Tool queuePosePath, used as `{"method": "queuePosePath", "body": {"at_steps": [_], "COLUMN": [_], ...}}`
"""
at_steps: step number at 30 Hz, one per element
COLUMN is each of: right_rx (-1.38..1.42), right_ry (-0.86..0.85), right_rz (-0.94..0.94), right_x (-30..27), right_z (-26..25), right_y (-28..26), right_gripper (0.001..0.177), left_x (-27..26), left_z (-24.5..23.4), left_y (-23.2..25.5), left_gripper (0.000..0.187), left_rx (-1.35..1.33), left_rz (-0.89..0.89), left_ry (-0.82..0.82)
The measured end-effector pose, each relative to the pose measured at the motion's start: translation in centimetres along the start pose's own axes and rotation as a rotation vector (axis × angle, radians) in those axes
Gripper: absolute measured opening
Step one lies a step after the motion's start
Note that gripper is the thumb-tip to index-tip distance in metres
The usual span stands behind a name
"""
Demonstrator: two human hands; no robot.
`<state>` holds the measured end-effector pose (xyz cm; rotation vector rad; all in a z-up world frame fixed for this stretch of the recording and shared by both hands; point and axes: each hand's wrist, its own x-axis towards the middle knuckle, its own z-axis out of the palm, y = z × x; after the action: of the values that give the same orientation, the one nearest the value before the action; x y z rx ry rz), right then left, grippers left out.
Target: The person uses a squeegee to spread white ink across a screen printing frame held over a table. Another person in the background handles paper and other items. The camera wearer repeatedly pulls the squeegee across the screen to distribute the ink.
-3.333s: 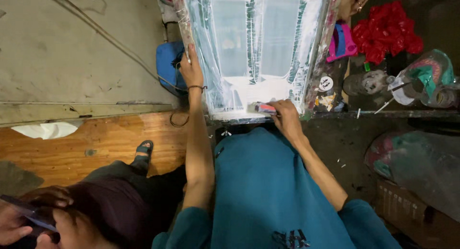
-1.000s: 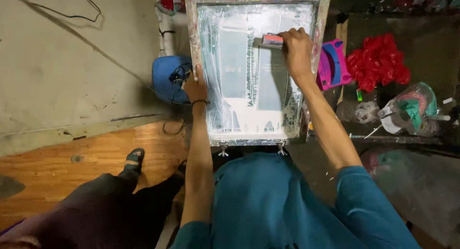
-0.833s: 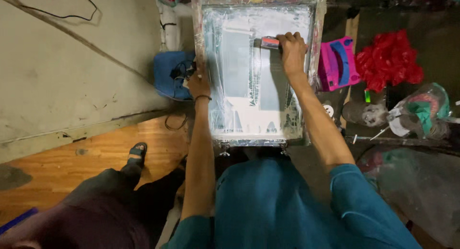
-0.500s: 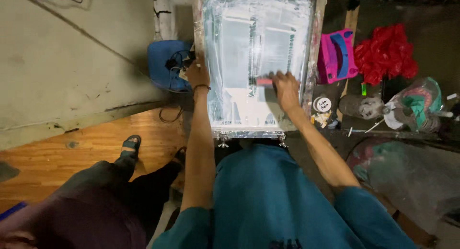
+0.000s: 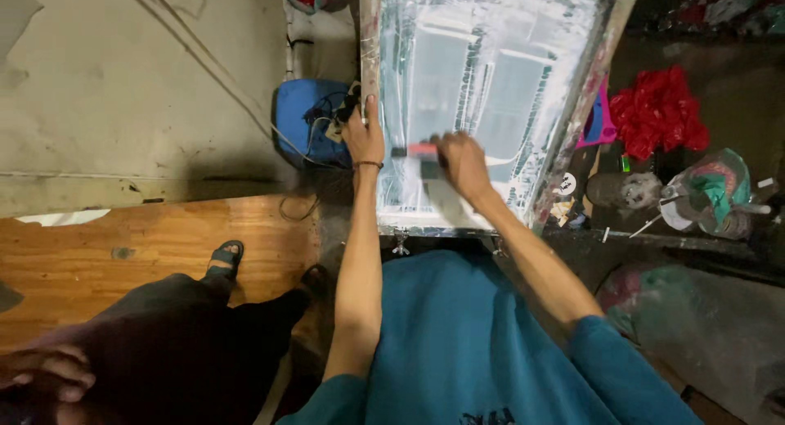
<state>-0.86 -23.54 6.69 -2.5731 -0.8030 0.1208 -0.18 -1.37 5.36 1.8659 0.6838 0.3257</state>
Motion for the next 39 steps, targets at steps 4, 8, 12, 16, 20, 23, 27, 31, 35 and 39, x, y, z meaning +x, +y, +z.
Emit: {"method": "queuePosePath", "body": {"at_steps": [4,8,12,16,20,23,27,31,35,39], "right_rx": [-0.122,-0.216,-0.329,-0.384,-0.478,-0.334,-0.14,-0.275,-0.203,-0.229], "right_ry": [0.19,0.343,0.546,0.528,0.472,0.279,0.243,0.413,0.333,0.086], "right_rz": [-0.122,-0.116,-0.145,-0.048,-0.081,0.004,0.05,0.014,-0.011,0.162], "right_x": [6.5,10.0,11.0,9.3,3.5,-0.2,3.3,12.2,16.2,13.6], "right_z": [-7.5,-13.1,-14.8,-12.5,-5.2,-2.8,-4.6,-4.6,0.1,5.0], "right_y": [-1.3,-3.2,-4.6,-5.4,-4.5,-5.8,-4.7,0.7,4.8,6.2], "right_gripper": [0.015,0.014,0.03,0.045,0.04,0.052,0.052,0.047,0.036,0.011], "left_x": [-1.2,-1.8,-2.4,-2.2,-2.0,-1.2,0.3,2.6,3.9,4.7], "left_z": [-1.0,-1.5,-1.7,-1.2,-1.1,-0.4,0.8,2.9,4.2,6.0], "left_y": [0.9,1.1,1.4,1.1,1.2,0.7,-0.2,-2.4,-3.9,-6.6], "left_gripper": [0.068,0.065,0.055,0.056,0.059,0.063,0.066,0.072,0.079,0.085], "left_rx": [-0.039,-0.067,-0.034,0.001,-0.001,0.018,0.046,0.145,0.151,0.242], "left_rz": [0.077,0.108,0.178,0.21,0.172,0.168,0.123,-0.05,-0.193,-0.233], "left_ry": [0.016,0.04,0.086,0.079,0.049,0.06,0.032,-0.024,-0.085,-0.063]}}
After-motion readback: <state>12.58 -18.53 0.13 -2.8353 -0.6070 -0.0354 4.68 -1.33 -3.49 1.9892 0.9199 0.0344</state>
